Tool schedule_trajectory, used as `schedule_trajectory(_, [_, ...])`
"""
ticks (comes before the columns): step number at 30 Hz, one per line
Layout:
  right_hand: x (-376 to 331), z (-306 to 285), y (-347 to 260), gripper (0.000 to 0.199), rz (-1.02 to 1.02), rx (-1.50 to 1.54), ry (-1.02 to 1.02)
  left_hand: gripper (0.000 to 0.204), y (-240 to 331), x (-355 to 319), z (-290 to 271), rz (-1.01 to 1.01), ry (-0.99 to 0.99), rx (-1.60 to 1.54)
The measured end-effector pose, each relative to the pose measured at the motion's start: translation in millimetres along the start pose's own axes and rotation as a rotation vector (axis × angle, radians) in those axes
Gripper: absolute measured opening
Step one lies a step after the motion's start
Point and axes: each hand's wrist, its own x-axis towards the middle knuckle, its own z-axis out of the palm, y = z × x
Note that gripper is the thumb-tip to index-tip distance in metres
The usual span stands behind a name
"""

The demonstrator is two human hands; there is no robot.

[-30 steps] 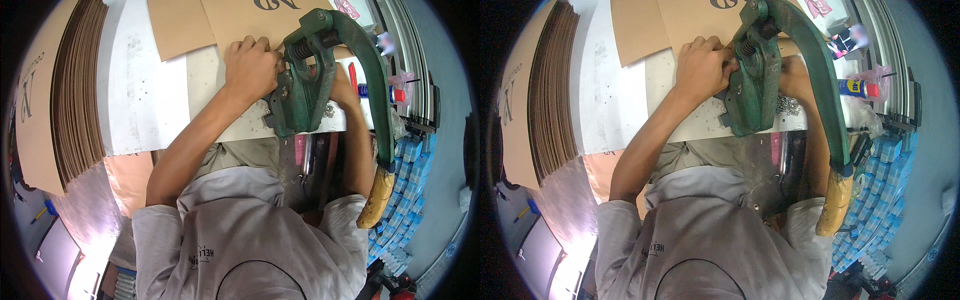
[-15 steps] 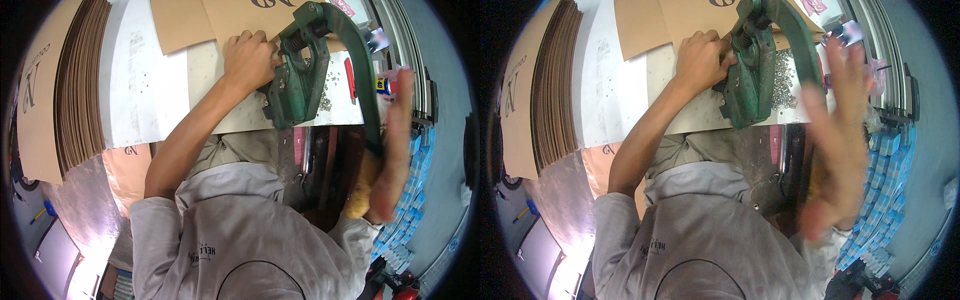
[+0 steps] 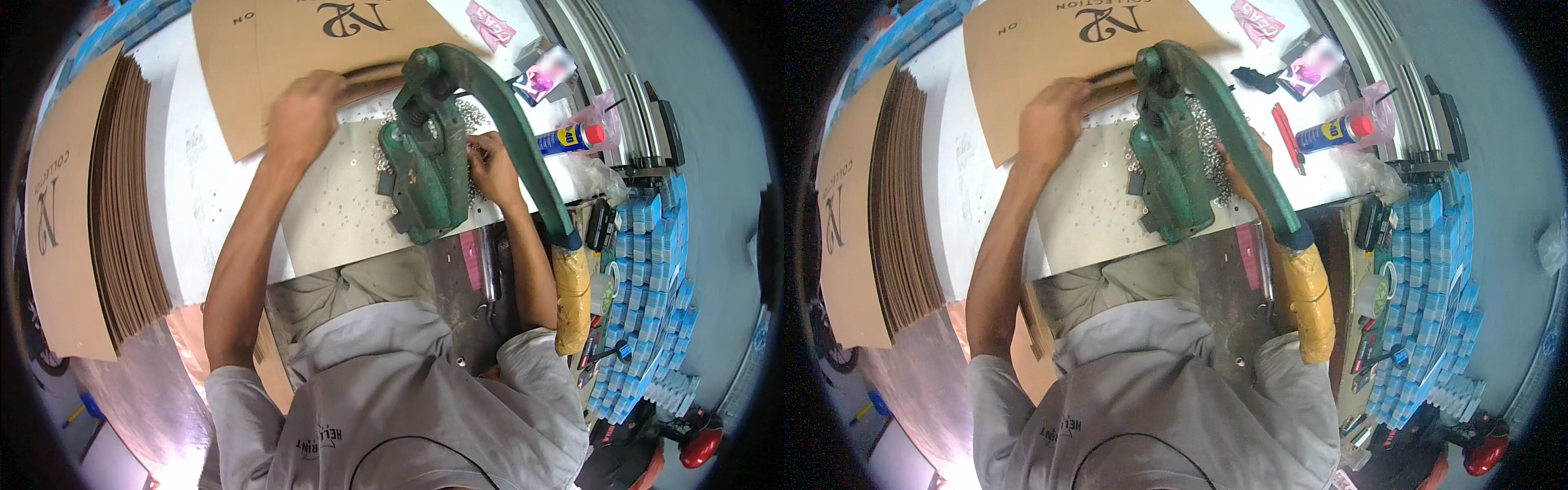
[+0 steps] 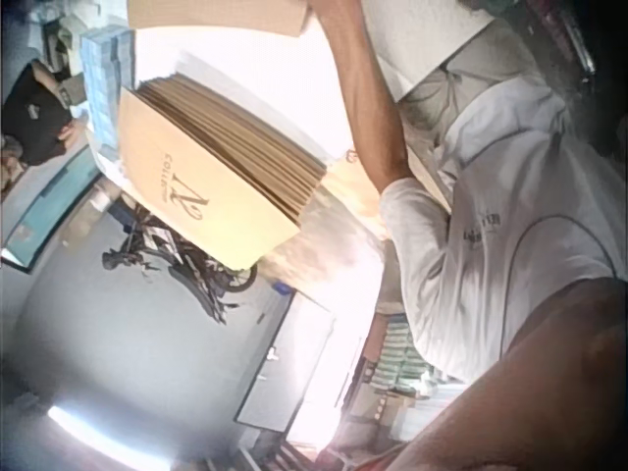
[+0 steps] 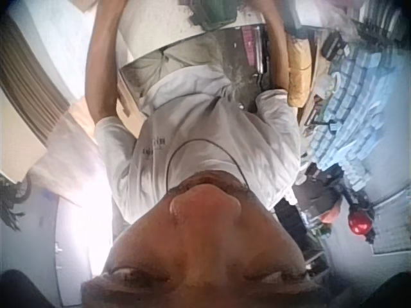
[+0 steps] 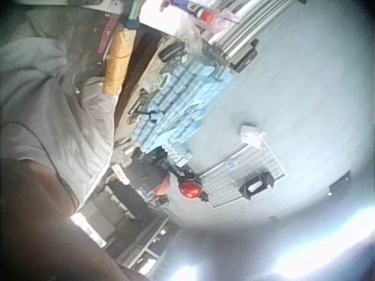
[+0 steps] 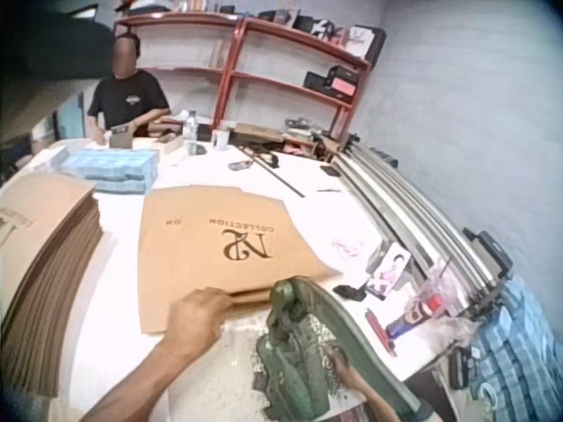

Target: The person repeatedly places flat cardboard pieces under a green manual hole puncher, pulls the handle to create holes, and stacks the finished pieces. The person handles the cardboard and the puncher by hand throughout the task.

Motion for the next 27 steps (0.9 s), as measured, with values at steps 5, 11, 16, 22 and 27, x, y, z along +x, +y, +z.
schedule_trajectory(5, [3.4, -5.4, 16.7, 0.018, -0.073, -0.182, -0.004, 0.011, 21.9, 27.8, -40.5, -0.485, 0.624, -0.328])
schedule_trajectory(11, [8.1, -4.1, -0.7, 0.015, 0.053, 0.122, -0.003, 0.021, 49.1, 22.2, -47.9, -0.593, 0.977, -0.629])
schedule_trajectory(16, [19.1, 12.3, -46.3, 0.014, 0.12, 0.765, -0.119, 0.019, 45.2, -16.2, 0.2, -0.913, 0.72, -0.949])
schedule_trajectory(22, [32.3, 15.4, -71.5, 0.027, 0.069, 0.69, -0.243, 0.017, 71.0, -52.0, -14.4, -1.136, 0.028, -1.09])
schedule_trajectory(27, [38.3, 31.8, -79.4, 0.034, 0.014, 0.594, -0.276, 0.024, 46.2, -68.3, -50.6, -0.351, 0.083, -0.203])
